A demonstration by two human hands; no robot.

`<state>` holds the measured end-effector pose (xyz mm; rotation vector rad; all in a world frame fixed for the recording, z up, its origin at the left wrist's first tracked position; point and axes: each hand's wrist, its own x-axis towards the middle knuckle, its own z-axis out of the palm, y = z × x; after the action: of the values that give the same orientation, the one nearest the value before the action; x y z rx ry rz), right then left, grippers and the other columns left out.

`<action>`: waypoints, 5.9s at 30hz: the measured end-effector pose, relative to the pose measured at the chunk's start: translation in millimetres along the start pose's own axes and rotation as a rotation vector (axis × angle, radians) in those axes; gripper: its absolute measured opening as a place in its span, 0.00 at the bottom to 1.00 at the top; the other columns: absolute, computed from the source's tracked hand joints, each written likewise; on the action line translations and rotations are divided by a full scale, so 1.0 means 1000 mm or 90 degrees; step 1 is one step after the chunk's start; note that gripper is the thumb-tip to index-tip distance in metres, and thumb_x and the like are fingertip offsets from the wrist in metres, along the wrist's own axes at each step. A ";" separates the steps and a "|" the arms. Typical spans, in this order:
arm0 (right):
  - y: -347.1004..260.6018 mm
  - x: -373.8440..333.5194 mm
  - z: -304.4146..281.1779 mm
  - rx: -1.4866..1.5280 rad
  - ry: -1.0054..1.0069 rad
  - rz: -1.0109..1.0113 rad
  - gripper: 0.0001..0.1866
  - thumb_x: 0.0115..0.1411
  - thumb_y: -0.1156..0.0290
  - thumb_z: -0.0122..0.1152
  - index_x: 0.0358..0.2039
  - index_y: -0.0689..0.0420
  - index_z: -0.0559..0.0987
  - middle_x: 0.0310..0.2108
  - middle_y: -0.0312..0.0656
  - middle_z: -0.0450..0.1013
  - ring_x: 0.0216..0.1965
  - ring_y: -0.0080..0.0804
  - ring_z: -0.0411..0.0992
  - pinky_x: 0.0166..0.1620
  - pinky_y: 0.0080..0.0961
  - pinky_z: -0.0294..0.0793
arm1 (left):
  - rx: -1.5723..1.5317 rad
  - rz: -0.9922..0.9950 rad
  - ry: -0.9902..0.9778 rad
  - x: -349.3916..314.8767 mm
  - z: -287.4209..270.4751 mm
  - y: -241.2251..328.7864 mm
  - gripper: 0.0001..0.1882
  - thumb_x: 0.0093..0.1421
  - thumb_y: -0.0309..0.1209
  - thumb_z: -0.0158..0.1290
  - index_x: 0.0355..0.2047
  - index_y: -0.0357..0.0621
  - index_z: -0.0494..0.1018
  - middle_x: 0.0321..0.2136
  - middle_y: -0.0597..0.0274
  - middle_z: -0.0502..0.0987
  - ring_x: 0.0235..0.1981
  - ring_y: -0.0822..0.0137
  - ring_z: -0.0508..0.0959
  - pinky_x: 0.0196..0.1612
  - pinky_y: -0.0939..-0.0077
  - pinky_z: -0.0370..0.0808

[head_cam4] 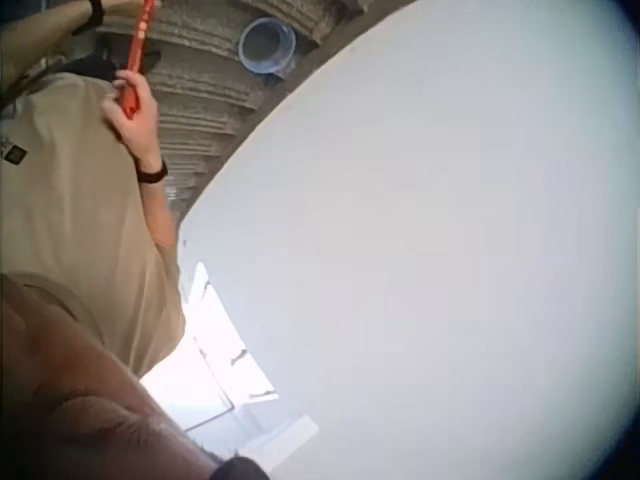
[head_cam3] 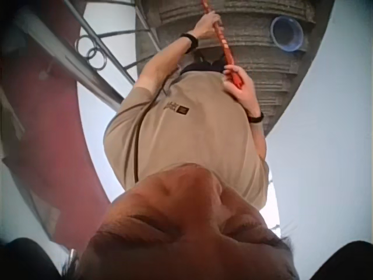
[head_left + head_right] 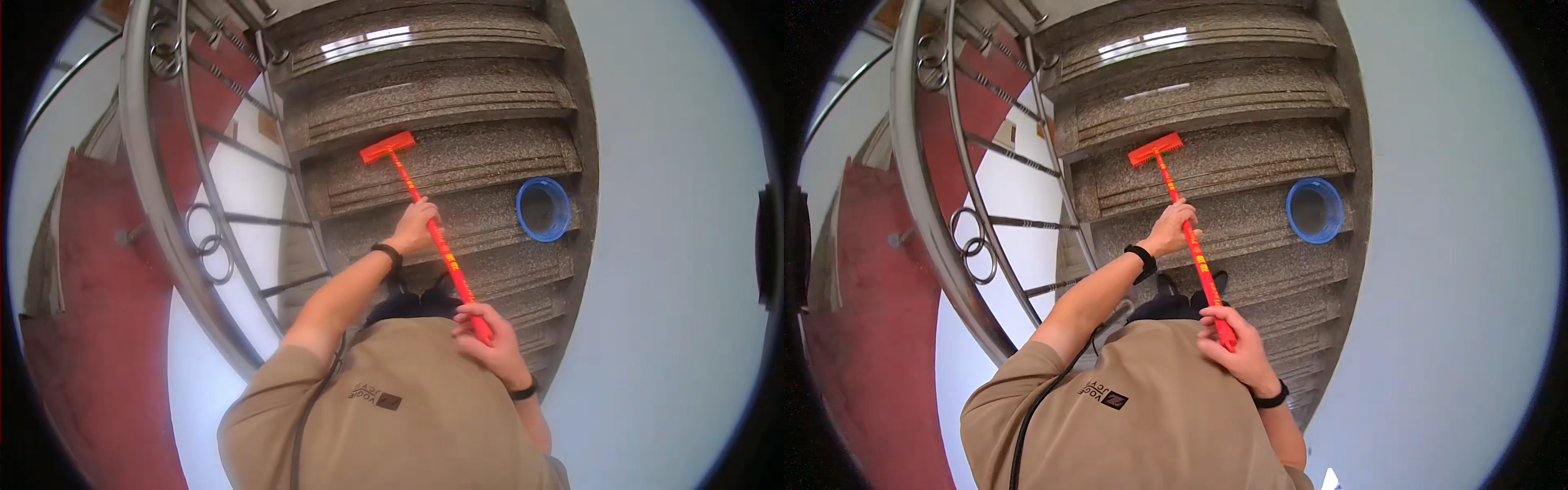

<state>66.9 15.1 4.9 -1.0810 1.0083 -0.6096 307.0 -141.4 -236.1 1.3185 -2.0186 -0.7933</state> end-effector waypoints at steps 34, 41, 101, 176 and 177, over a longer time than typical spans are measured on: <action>0.017 0.026 -0.043 -0.046 0.264 -0.415 0.07 0.56 0.81 0.49 0.26 0.65 0.76 0.22 0.44 0.70 0.28 0.38 0.70 0.37 0.30 0.72 | 0.146 0.163 -0.260 0.078 0.025 0.012 0.16 0.54 0.45 0.59 0.19 0.47 0.75 0.26 0.54 0.77 0.35 0.49 0.77 0.42 0.47 0.68; -0.005 -0.009 -0.001 -0.029 0.338 -0.368 0.06 0.51 0.82 0.48 0.23 0.65 0.75 0.20 0.44 0.69 0.25 0.36 0.69 0.33 0.32 0.70 | 0.068 0.290 -0.426 0.077 0.029 0.003 0.14 0.51 0.42 0.59 0.17 0.46 0.75 0.20 0.50 0.76 0.29 0.45 0.79 0.37 0.52 0.75; -0.005 -0.017 -0.002 -0.049 0.655 -0.385 0.09 0.61 0.80 0.46 0.27 0.67 0.75 0.17 0.38 0.67 0.15 0.23 0.59 0.30 0.29 0.68 | -0.524 0.617 -0.566 0.124 -0.140 0.272 0.12 0.56 0.32 0.60 0.40 0.43 0.77 0.34 0.57 0.78 0.39 0.51 0.79 0.41 0.58 0.75; 0.024 0.014 -0.025 0.031 0.556 -0.320 0.09 0.61 0.78 0.48 0.28 0.66 0.77 0.28 0.45 0.74 0.28 0.31 0.71 0.35 0.26 0.71 | 0.159 0.264 -0.387 0.155 0.092 -0.029 0.11 0.53 0.40 0.61 0.23 0.48 0.77 0.31 0.53 0.77 0.41 0.51 0.77 0.44 0.50 0.71; 0.023 0.017 -0.033 0.029 0.564 -0.324 0.09 0.61 0.78 0.48 0.28 0.66 0.77 0.28 0.45 0.74 0.28 0.31 0.71 0.35 0.26 0.71 | 0.146 0.260 -0.390 0.164 0.090 -0.032 0.12 0.53 0.40 0.61 0.23 0.47 0.77 0.31 0.53 0.77 0.42 0.50 0.77 0.44 0.50 0.72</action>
<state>43.7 -4.5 -26.7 -1.0359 1.4584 -1.6079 203.7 -290.6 -292.2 0.7670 -2.8116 -0.8531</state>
